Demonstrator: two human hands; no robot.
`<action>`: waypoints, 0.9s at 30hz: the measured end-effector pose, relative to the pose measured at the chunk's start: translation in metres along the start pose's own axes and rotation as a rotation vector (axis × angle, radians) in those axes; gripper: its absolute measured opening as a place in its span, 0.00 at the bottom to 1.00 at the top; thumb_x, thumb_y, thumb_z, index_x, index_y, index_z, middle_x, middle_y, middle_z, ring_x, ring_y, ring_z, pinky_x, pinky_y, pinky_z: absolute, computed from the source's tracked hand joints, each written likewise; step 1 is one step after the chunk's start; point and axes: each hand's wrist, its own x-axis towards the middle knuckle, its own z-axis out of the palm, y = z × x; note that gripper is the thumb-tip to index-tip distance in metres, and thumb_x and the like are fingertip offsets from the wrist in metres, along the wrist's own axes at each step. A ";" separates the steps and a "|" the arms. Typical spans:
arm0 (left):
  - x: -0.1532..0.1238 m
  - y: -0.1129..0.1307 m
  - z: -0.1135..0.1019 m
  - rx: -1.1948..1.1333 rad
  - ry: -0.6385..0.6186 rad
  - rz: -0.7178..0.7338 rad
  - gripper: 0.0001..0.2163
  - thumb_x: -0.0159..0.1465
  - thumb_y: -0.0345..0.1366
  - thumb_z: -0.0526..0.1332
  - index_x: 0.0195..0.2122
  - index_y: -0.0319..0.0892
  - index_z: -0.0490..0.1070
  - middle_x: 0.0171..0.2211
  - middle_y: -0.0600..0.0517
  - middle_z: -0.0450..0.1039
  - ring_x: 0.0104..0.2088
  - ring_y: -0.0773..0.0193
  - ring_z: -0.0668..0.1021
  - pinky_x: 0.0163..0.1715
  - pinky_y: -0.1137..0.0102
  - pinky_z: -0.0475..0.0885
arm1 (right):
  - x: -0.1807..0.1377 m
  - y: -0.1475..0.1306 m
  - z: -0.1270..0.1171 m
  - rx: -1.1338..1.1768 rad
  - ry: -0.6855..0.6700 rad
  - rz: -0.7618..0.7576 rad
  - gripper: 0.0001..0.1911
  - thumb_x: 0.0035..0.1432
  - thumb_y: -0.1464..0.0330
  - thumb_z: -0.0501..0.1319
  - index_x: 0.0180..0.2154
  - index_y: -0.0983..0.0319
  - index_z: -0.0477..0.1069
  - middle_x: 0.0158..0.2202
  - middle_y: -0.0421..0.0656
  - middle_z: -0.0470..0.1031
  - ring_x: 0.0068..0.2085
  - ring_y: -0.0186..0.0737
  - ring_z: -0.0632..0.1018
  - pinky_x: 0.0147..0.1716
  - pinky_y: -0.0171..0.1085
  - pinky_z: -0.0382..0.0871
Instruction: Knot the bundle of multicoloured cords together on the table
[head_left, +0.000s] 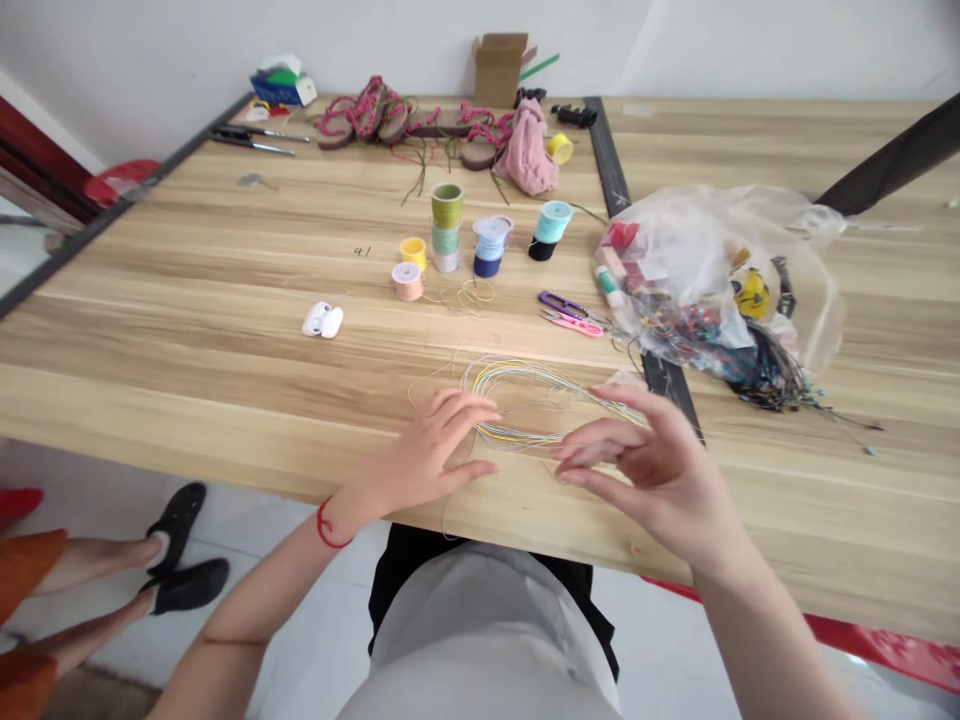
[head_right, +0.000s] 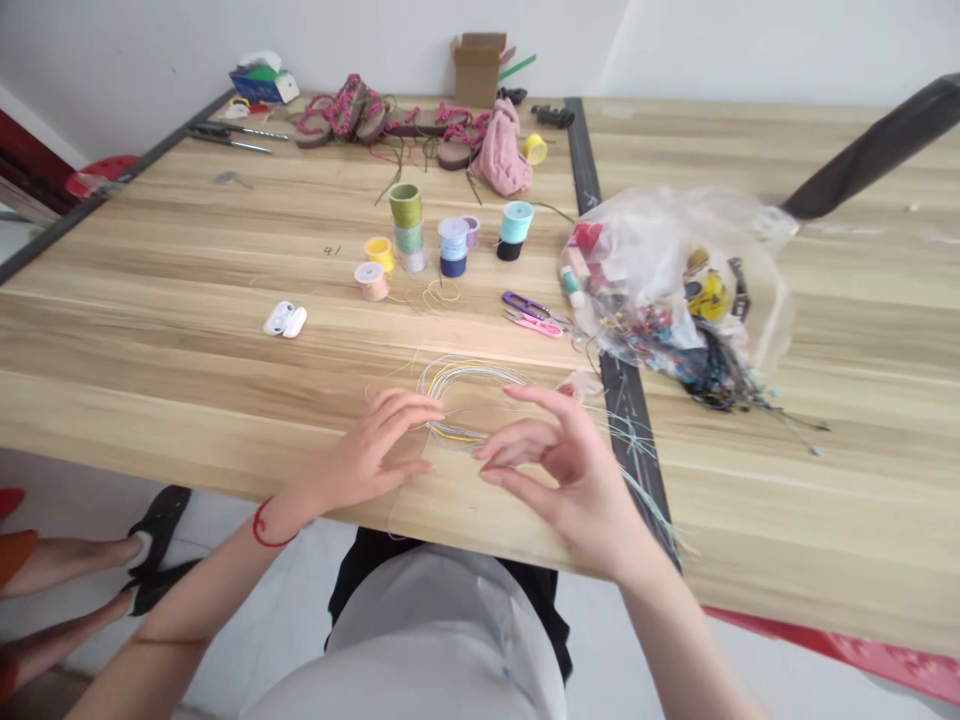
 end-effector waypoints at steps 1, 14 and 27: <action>-0.001 0.008 0.001 -0.093 -0.011 -0.006 0.18 0.68 0.43 0.60 0.57 0.45 0.65 0.54 0.46 0.71 0.58 0.55 0.69 0.59 0.58 0.65 | -0.002 0.002 0.007 0.003 -0.013 -0.008 0.32 0.57 0.73 0.68 0.58 0.50 0.60 0.38 0.38 0.78 0.33 0.37 0.82 0.35 0.39 0.81; -0.034 0.046 0.044 -0.646 0.476 -0.365 0.03 0.64 0.34 0.66 0.33 0.45 0.79 0.33 0.53 0.77 0.36 0.65 0.78 0.37 0.73 0.72 | -0.035 0.024 0.070 -0.106 -0.031 -0.070 0.33 0.63 0.76 0.60 0.63 0.46 0.52 0.53 0.44 0.66 0.32 0.29 0.79 0.38 0.38 0.80; -0.061 -0.003 -0.005 -0.090 0.317 -0.641 0.05 0.64 0.35 0.62 0.31 0.45 0.75 0.32 0.54 0.78 0.33 0.62 0.77 0.36 0.68 0.70 | -0.014 0.042 0.058 -0.477 0.000 -0.094 0.22 0.66 0.72 0.57 0.59 0.53 0.58 0.57 0.50 0.64 0.36 0.34 0.77 0.39 0.42 0.78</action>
